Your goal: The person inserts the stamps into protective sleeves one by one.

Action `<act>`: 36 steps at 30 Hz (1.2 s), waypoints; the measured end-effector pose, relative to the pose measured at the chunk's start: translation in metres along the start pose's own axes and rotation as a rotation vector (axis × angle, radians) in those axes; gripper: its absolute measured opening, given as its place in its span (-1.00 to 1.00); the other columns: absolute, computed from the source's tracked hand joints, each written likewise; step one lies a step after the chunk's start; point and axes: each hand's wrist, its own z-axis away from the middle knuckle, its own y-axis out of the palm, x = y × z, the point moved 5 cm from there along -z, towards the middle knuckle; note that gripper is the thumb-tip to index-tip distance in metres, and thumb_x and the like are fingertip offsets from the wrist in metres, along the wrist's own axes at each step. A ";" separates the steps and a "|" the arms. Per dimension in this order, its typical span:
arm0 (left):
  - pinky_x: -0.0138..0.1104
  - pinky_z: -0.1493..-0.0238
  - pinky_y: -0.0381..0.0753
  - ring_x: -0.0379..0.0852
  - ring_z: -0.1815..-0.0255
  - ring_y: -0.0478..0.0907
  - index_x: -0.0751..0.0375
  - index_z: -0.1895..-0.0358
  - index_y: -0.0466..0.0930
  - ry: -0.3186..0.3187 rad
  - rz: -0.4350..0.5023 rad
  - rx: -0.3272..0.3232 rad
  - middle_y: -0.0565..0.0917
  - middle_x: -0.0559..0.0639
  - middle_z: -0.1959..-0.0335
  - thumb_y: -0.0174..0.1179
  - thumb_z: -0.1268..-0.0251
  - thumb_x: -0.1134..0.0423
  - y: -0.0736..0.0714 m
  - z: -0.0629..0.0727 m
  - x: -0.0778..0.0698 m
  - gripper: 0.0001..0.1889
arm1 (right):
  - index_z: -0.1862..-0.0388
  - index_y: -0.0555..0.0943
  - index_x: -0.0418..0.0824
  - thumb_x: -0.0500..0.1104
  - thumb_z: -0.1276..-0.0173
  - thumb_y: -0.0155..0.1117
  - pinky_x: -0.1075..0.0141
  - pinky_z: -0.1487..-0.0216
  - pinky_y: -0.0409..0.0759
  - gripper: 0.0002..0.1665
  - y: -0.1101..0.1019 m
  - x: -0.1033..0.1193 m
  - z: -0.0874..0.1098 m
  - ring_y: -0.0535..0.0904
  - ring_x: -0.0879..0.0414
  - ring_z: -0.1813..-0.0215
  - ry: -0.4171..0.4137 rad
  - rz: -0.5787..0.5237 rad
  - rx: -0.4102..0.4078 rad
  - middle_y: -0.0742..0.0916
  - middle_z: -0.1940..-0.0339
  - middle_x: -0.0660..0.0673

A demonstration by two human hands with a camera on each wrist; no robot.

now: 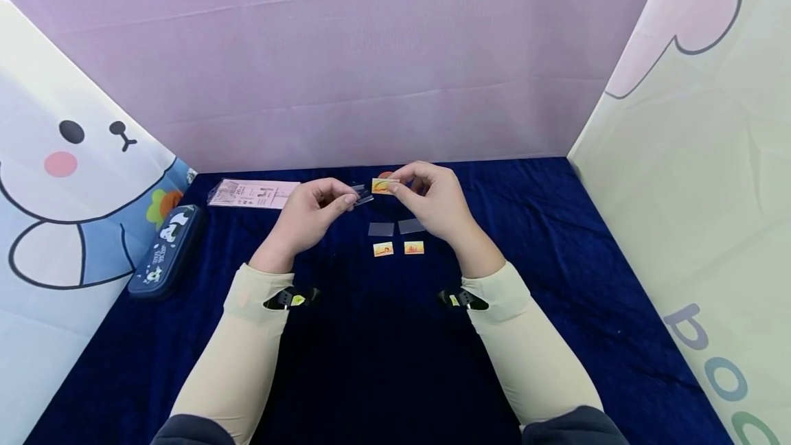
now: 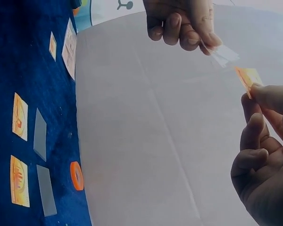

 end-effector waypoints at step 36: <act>-0.26 0.48 0.36 -0.05 0.52 0.41 0.04 0.14 0.79 0.004 -0.008 0.000 0.71 -0.06 0.37 0.33 -0.50 0.13 0.000 0.000 -0.001 -0.89 | 0.11 0.79 -0.26 -0.30 -0.45 0.43 0.34 0.48 0.41 -0.90 0.009 0.007 0.003 0.48 -0.08 0.48 0.050 0.024 0.069 0.74 0.35 -0.24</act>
